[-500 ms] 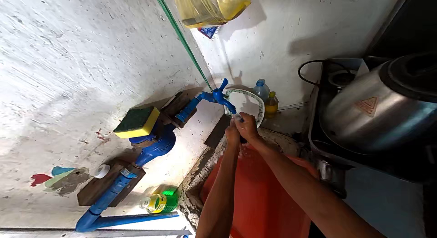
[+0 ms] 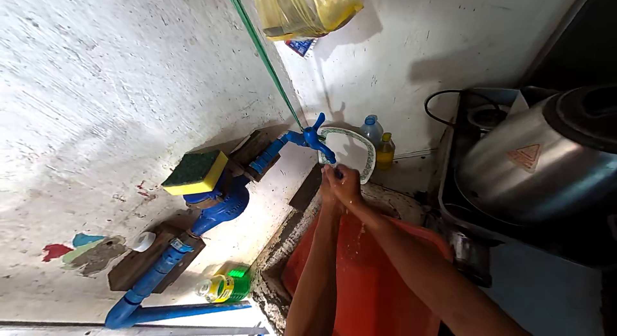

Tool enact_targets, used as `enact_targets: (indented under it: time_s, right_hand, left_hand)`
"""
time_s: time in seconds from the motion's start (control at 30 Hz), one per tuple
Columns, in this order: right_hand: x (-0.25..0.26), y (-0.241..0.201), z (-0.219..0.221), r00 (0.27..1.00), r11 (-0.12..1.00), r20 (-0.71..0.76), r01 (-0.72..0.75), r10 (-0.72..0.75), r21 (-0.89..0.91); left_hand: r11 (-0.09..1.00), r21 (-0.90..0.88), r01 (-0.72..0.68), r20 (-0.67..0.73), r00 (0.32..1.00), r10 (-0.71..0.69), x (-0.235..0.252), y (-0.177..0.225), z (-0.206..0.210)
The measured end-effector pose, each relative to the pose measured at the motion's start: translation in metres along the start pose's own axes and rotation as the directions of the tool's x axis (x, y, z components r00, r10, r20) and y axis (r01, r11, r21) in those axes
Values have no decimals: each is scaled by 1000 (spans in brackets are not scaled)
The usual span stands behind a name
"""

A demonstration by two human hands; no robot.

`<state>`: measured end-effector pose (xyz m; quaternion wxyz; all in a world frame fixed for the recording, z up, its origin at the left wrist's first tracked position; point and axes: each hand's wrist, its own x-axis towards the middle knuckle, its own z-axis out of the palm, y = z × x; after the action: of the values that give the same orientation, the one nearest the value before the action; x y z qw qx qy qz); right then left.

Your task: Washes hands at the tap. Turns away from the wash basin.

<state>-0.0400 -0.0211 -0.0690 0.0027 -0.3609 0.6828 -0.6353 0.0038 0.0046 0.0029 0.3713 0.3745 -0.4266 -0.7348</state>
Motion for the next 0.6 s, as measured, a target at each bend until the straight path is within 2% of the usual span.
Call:
enact_targets:
  time_s: [0.07, 0.13, 0.2, 0.23, 0.27, 0.33, 0.37, 0.4, 0.43, 0.47, 0.5, 0.57, 0.6]
  right_hand:
    - [20, 12, -5, 994, 994, 102, -19, 30, -112]
    - [36, 28, -12, 978, 982, 196, -28, 66, -187]
    - [42, 46, -14, 962, 988, 230, -136, 149, -71]
    - [40, 47, -17, 928, 961, 262, -277, 264, 14]
    - [32, 45, -23, 864, 897, 321, -434, 388, 83]
    - [11, 38, -40, 629, 668, 522, -730, 575, 143]
    - [2, 32, -47, 548, 558, 560, -811, 622, 174]
    - [-4, 26, -51, 539, 499, 523, -835, 660, 231]
    - [-7, 21, -54, 585, 503, 441, -811, 680, 300]
    - [-7, 18, -53, 670, 578, 329, -742, 665, 341]
    - [-9, 17, -49, 781, 702, 206, -622, 590, 348]
    - [-18, 18, -32, 949, 907, 53, -314, 312, 280]
    - [-24, 19, -22, 989, 957, 23, -146, 145, 249]
  left_hand:
    - [991, 68, 112, -28, 993, -110, 0, 2, -2]
    - [976, 127, 176, 8, 984, -178, 4, -3, -6]
    - [986, 103, 135, 57, 988, -141, 25, -22, -27]
    - [996, 11, 92, 120, 988, -92, 44, -35, -44]
    - [995, -67, 73, 131, 989, -63, 54, -42, -54]
    - [982, -168, 89, 65, 995, -79, 63, -44, -60]
    - [978, -196, 77, 2, 997, -78, 68, -45, -62]
    - [977, -206, 56, -72, 995, -72, 71, -47, -64]
    - [979, -200, 42, -121, 990, -67, 73, -50, -65]
    - [982, -187, 37, -122, 991, -60, 75, -56, -67]
    - [982, -182, 44, -58, 997, -56, 77, -62, -70]
    - [978, -198, 72, 100, 994, -53, 79, -71, -67]
    - [967, -246, 63, 131, 991, -32, 75, -72, -57]
